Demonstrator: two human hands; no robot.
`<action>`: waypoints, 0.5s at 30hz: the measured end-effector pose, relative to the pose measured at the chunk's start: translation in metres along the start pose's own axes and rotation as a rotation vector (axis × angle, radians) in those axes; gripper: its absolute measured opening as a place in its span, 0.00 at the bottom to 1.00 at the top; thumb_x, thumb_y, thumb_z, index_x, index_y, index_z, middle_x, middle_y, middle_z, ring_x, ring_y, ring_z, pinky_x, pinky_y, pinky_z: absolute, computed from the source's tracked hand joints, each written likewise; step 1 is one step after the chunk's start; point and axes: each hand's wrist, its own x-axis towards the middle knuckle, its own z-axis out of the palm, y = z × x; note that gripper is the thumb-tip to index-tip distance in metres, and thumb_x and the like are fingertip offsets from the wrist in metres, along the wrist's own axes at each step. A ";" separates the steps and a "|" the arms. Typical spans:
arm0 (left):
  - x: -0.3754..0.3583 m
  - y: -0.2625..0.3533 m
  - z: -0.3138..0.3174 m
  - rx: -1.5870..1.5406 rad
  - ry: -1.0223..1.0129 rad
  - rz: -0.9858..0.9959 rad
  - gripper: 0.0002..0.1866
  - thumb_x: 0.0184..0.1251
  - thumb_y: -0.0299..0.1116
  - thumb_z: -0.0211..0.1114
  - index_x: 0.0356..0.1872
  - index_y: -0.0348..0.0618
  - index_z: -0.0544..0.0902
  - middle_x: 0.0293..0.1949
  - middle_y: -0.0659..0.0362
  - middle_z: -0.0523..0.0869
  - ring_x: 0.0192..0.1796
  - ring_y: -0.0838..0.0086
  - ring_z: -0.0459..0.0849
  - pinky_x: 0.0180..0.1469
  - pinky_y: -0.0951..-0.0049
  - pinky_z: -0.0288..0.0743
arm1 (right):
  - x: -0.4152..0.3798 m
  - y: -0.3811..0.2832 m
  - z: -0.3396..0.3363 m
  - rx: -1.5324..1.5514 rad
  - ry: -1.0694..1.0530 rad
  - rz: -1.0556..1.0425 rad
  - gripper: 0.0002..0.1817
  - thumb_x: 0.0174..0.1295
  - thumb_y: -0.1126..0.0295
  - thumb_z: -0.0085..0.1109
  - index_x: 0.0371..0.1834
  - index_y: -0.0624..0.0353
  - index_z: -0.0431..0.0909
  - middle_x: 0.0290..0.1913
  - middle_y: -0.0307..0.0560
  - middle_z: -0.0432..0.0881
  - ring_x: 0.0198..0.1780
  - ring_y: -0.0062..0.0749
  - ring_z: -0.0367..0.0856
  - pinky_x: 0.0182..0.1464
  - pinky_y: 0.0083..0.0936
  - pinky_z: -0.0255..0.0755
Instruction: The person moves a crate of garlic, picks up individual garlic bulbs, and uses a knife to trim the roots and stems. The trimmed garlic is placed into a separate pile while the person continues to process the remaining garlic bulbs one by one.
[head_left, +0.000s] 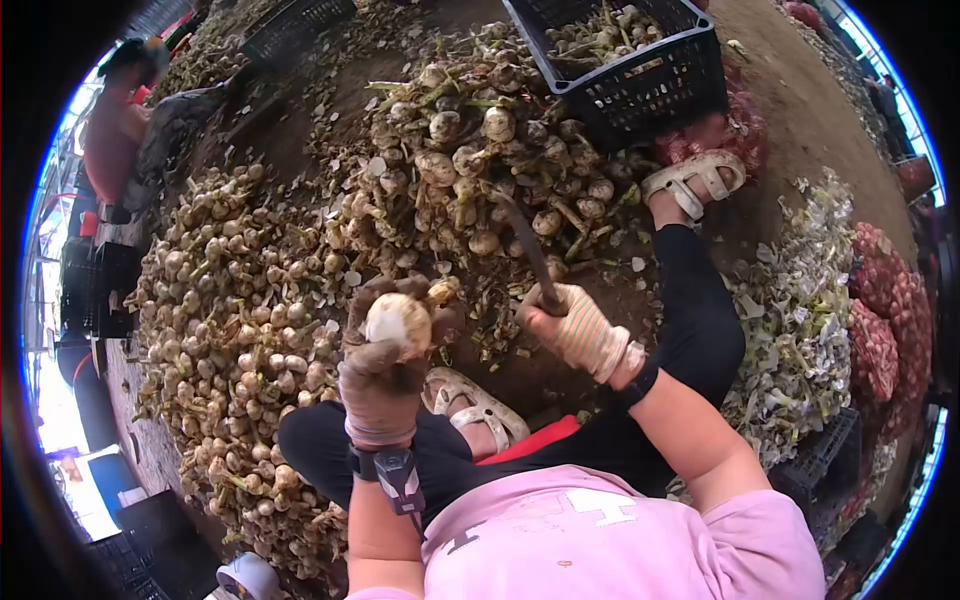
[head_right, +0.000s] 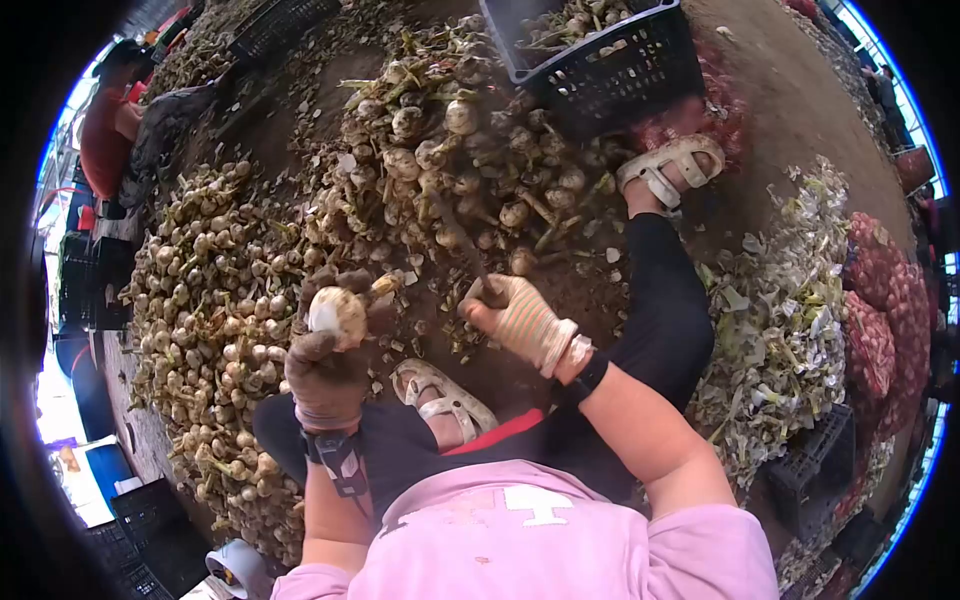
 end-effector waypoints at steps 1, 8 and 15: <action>0.001 -0.004 -0.003 -0.233 0.050 -0.032 0.24 0.52 0.36 0.62 0.53 0.43 0.74 0.44 0.53 0.81 0.52 0.61 0.77 0.49 0.61 0.76 | 0.002 0.007 0.009 0.036 -0.004 -0.150 0.02 0.55 0.75 0.58 0.31 0.60 0.76 0.22 0.31 0.74 0.25 0.12 0.68 0.27 0.15 0.66; 0.000 -0.044 0.012 -0.679 -0.202 -0.151 0.19 0.59 0.50 0.57 0.41 0.47 0.76 0.34 0.60 0.77 0.40 0.68 0.74 0.30 0.72 0.74 | 0.032 0.066 0.020 -0.255 0.064 -0.306 0.06 0.54 0.71 0.60 0.30 0.62 0.77 0.23 0.36 0.77 0.25 0.16 0.71 0.28 0.18 0.69; -0.016 0.124 -0.086 -0.907 -0.261 0.583 0.34 0.56 0.32 0.57 0.64 0.35 0.56 0.58 0.39 0.67 0.54 0.50 0.74 0.44 0.59 0.81 | 0.008 0.003 0.004 0.129 0.194 -0.154 0.01 0.56 0.74 0.57 0.28 0.57 0.76 0.21 0.30 0.72 0.21 0.12 0.65 0.23 0.13 0.60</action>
